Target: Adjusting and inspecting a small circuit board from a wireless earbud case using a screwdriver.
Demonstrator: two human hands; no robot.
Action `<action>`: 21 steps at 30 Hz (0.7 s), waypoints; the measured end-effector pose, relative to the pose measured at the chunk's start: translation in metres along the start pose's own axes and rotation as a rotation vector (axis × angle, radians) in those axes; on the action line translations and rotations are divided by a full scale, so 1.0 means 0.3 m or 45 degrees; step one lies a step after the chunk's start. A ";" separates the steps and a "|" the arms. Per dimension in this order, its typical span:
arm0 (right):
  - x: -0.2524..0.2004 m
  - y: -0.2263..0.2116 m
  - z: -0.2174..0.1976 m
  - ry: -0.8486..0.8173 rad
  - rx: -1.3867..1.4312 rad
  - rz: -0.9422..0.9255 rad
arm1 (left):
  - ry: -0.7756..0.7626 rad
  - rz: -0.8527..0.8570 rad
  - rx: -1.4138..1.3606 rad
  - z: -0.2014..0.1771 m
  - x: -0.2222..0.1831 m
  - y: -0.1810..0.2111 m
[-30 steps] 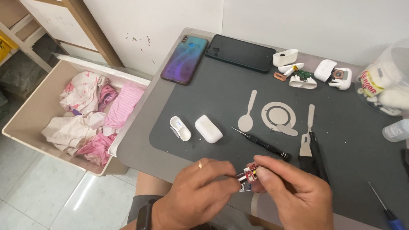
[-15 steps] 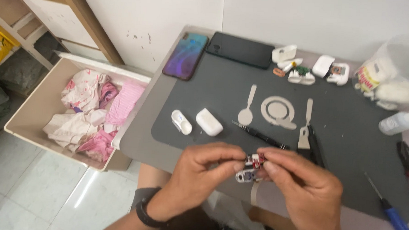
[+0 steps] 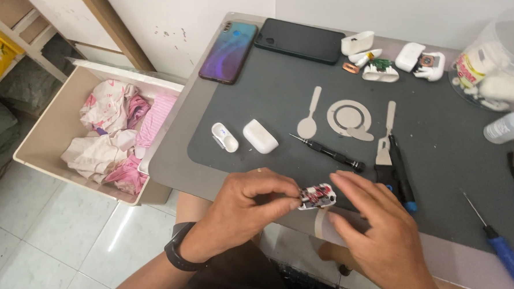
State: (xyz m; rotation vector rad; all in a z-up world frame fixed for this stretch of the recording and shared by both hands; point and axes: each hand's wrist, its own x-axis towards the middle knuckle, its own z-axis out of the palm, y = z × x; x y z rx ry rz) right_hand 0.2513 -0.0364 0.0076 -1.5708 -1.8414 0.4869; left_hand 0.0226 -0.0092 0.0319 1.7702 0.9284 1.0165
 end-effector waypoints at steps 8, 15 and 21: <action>0.010 0.006 0.030 0.042 -0.143 -0.190 | 0.192 -0.405 -0.321 0.007 -0.001 -0.054; -0.010 -0.002 0.069 0.253 -0.235 -0.343 | 0.244 -0.492 -0.294 -0.007 0.007 -0.042; -0.058 -0.045 0.159 0.525 -0.332 -0.442 | 0.359 -0.448 -0.320 0.015 0.003 -0.063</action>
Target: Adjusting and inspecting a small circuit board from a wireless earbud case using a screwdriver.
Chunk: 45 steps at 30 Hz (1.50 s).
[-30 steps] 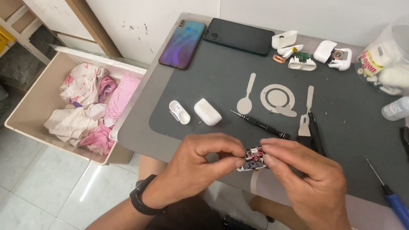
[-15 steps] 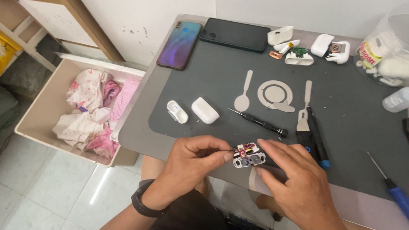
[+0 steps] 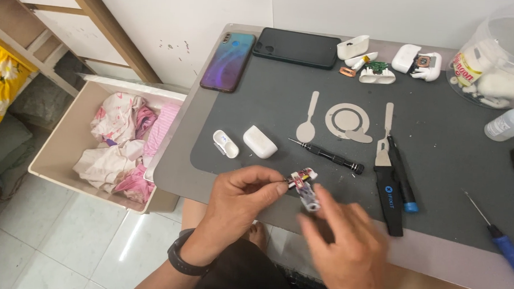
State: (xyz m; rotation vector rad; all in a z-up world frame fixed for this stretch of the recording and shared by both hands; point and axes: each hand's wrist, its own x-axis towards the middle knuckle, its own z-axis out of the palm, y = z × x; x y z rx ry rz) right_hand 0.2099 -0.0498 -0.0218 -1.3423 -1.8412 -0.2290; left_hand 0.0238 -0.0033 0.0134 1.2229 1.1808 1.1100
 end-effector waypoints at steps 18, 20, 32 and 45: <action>0.266 0.044 -0.037 -1.098 0.244 0.706 | 0.252 -0.086 0.079 -0.038 0.000 0.046; 0.229 0.064 -0.019 -0.949 0.263 0.637 | 0.225 -0.030 0.032 -0.054 -0.002 0.040; 0.218 0.084 0.007 -0.908 0.360 0.368 | 0.252 -0.119 -0.041 -0.059 0.011 0.032; 0.116 0.079 0.024 -0.532 0.318 0.225 | -0.277 0.572 0.553 -0.126 0.007 0.071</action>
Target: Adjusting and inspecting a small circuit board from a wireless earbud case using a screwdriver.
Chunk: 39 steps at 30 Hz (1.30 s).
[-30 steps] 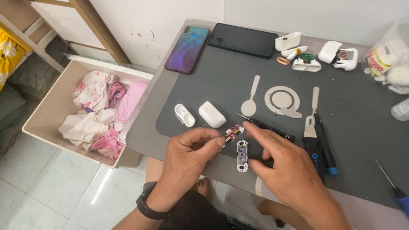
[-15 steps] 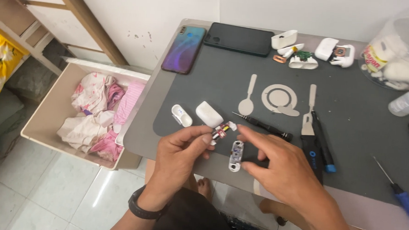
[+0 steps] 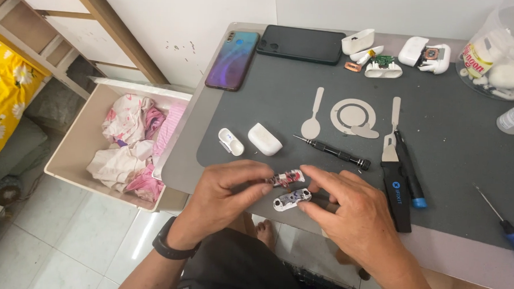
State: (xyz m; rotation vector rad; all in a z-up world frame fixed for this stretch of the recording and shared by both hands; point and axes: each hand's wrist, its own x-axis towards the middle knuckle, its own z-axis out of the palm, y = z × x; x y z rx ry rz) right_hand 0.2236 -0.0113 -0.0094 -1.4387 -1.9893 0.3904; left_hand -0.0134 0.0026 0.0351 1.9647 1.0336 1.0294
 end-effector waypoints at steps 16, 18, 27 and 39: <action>0.013 -0.025 -0.011 -0.188 -0.005 0.236 | -0.045 0.222 0.071 0.019 -0.038 0.030; 0.011 -0.025 -0.013 -0.190 0.013 0.231 | -0.066 0.209 0.067 0.029 -0.049 0.018; 0.001 -0.004 0.001 -0.092 0.022 0.066 | 0.003 0.012 0.076 0.046 -0.045 -0.006; -0.003 0.000 0.007 -0.063 0.048 0.103 | 0.003 -0.017 0.063 0.054 -0.040 -0.007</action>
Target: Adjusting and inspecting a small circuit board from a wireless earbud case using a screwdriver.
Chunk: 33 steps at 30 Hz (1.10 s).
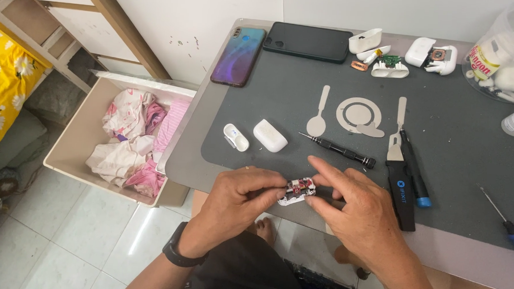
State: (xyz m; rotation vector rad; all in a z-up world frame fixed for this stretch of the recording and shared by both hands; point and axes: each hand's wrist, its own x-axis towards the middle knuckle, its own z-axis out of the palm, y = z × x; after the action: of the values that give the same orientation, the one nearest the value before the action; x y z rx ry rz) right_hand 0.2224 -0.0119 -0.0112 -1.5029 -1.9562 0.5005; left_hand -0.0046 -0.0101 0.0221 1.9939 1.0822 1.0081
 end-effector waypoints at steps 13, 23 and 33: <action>0.002 0.005 -0.002 0.017 0.010 -0.061 | -0.137 0.209 0.089 -0.014 0.016 -0.025; 0.008 0.024 0.011 0.039 0.005 -0.112 | -0.082 0.256 0.080 0.000 0.020 -0.030; 0.002 0.017 0.005 0.059 0.011 -0.113 | -0.064 0.236 0.078 0.003 0.013 -0.014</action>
State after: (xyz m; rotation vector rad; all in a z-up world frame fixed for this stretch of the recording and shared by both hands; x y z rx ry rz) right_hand 0.2250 -0.0096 -0.0156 -1.4030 -1.9729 0.4311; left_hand -0.0039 -0.0050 0.0195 2.1893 0.9248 1.0237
